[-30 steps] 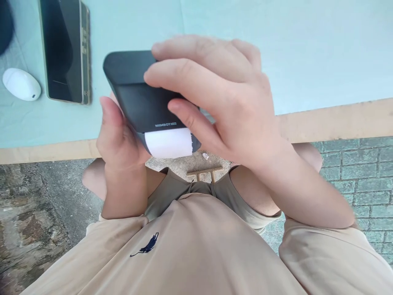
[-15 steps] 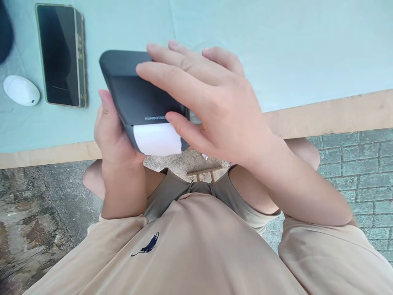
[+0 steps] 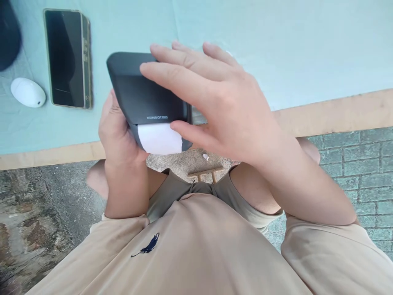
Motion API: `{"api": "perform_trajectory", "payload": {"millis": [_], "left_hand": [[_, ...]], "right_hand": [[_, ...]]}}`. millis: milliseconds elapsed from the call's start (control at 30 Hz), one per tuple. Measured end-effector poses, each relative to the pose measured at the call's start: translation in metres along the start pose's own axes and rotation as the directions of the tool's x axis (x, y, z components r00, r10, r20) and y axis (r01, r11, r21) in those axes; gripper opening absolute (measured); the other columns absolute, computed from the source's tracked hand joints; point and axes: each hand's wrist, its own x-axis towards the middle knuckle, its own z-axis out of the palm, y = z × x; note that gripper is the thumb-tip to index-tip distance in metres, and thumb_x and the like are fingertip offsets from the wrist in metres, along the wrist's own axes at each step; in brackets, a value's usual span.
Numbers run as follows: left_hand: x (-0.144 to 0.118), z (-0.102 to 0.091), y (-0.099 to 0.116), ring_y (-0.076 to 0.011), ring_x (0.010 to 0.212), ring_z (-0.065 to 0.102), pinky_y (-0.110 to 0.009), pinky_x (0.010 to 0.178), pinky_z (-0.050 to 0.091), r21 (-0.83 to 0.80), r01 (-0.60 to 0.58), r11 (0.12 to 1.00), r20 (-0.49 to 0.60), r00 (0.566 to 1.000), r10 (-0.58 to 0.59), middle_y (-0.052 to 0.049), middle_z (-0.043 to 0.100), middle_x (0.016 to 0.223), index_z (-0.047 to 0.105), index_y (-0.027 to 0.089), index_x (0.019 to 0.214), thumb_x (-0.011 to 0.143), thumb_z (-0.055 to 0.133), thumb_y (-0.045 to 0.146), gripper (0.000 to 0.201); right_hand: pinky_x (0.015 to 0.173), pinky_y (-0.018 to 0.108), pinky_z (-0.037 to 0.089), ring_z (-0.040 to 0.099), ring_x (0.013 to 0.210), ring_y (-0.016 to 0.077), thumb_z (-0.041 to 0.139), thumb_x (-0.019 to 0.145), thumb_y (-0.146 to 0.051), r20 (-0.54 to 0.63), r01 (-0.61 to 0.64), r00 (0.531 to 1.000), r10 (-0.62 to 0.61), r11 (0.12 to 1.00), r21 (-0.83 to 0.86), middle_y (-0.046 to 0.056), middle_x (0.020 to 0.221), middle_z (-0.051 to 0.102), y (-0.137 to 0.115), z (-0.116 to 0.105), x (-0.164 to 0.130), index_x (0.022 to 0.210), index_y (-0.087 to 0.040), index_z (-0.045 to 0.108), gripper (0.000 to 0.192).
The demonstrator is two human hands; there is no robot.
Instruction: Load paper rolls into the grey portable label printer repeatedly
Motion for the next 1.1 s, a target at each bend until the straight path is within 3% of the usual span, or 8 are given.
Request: {"api": "perform_trajectory", "payload": {"millis": [100, 167, 267, 367, 500, 667, 833, 1100], "left_hand": [[0.001, 0.004, 0.002, -0.0295, 0.149, 0.058, -0.047, 0.136, 0.040, -0.035, 0.014, 0.999, 0.027, 1.000, -0.013, -0.007, 0.077, 0.125, 0.078, 0.024, 0.121, 0.111, 0.048, 0.059, 0.047], [0.003, 0.002, -0.003, -0.0312, 0.155, 0.053, -0.047, 0.135, 0.043, -0.036, -0.019, 0.999, 0.060, 0.998, 0.021, -0.009, 0.078, 0.125, 0.078, 0.025, 0.122, 0.108, 0.040, 0.072, 0.062], [0.005, -0.005, -0.014, -0.0322, 0.144, 0.063, -0.046, 0.127, 0.051, -0.020, -0.073, 0.997, 0.094, 0.993, 0.074, -0.007, 0.078, 0.129, 0.076, 0.028, 0.124, 0.102, 0.042, 0.081, 0.067], [0.005, -0.006, -0.019, -0.0329, 0.143, 0.064, -0.047, 0.124, 0.054, -0.011, -0.071, 0.997, 0.070, 0.995, 0.072, -0.006, 0.077, 0.136, 0.074, 0.030, 0.129, 0.102, 0.047, 0.077, 0.061], [0.003, -0.001, -0.013, -0.0365, 0.153, 0.057, -0.051, 0.129, 0.050, -0.013, -0.065, 0.998, 0.079, 0.995, 0.066, -0.007, 0.078, 0.133, 0.075, 0.028, 0.130, 0.101, 0.057, 0.066, 0.051], [0.001, 0.000, -0.008, -0.0359, 0.153, 0.057, -0.053, 0.129, 0.050, -0.021, -0.023, 1.000, 0.082, 0.996, 0.025, -0.009, 0.078, 0.122, 0.075, 0.027, 0.123, 0.103, 0.059, 0.062, 0.043], [0.000, 0.000, -0.006, -0.0349, 0.155, 0.054, -0.052, 0.126, 0.054, 0.005, -0.025, 1.000, 0.077, 0.997, 0.025, -0.010, 0.078, 0.117, 0.074, 0.026, 0.121, 0.103, 0.061, 0.063, 0.044], [-0.002, -0.001, -0.004, -0.0312, 0.147, 0.063, -0.045, 0.131, 0.049, -0.054, -0.026, 0.998, 0.110, 0.993, 0.032, -0.004, 0.079, 0.111, 0.079, 0.025, 0.117, 0.098, 0.071, 0.053, 0.035]], "right_hand": [[0.121, 0.033, 0.056, 0.063, 0.146, 0.0190, 0.055, 0.106, -0.048, -0.071, -0.002, 0.997, 0.003, 1.000, 0.013, 0.004, 0.156, 0.063, -0.001, -0.004, 0.005, 0.145, -0.027, 0.064, 0.046], [0.109, 0.035, 0.058, 0.068, 0.124, 0.0182, 0.053, 0.105, -0.046, -0.203, -0.023, 0.979, 0.018, 0.999, -0.024, 0.006, 0.126, 0.072, -0.005, -0.004, 0.007, 0.132, -0.024, 0.071, 0.039], [0.075, 0.029, 0.052, 0.067, 0.082, 0.0111, 0.055, 0.102, -0.036, -0.307, -0.141, 0.943, 0.129, 0.990, -0.015, -0.001, 0.079, 0.061, -0.014, 0.001, 0.010, 0.112, -0.022, 0.073, 0.025], [0.059, 0.026, 0.038, 0.057, 0.061, 0.0064, 0.060, 0.100, -0.034, -0.334, -0.286, 0.894, 0.298, 0.954, 0.087, -0.003, 0.070, 0.056, -0.019, 0.007, 0.014, 0.099, -0.021, 0.071, 0.017], [0.063, 0.029, 0.043, 0.053, 0.065, 0.0091, 0.054, 0.102, -0.043, -0.416, -0.345, 0.840, 0.348, 0.935, 0.083, 0.000, 0.072, 0.061, -0.018, 0.010, 0.020, 0.090, -0.019, 0.069, 0.030], [0.064, 0.029, 0.031, 0.056, 0.074, 0.0102, 0.052, 0.093, -0.029, -0.098, -0.331, 0.941, 0.324, 0.941, -0.074, -0.002, 0.096, 0.074, -0.023, 0.005, 0.037, 0.100, -0.023, 0.074, 0.024], [0.069, 0.030, 0.017, 0.054, 0.075, 0.0145, 0.056, 0.093, -0.027, 0.259, -0.413, 0.800, 0.542, 0.810, -0.417, 0.004, 0.097, 0.071, -0.035, -0.003, 0.058, 0.119, -0.032, 0.072, 0.031], [0.060, 0.031, 0.019, 0.048, 0.062, 0.0146, 0.055, 0.086, -0.023, 0.262, -0.301, 0.874, 0.410, 0.878, -0.371, 0.002, 0.076, 0.062, -0.037, -0.017, 0.050, 0.119, -0.033, 0.072, 0.039]]}}
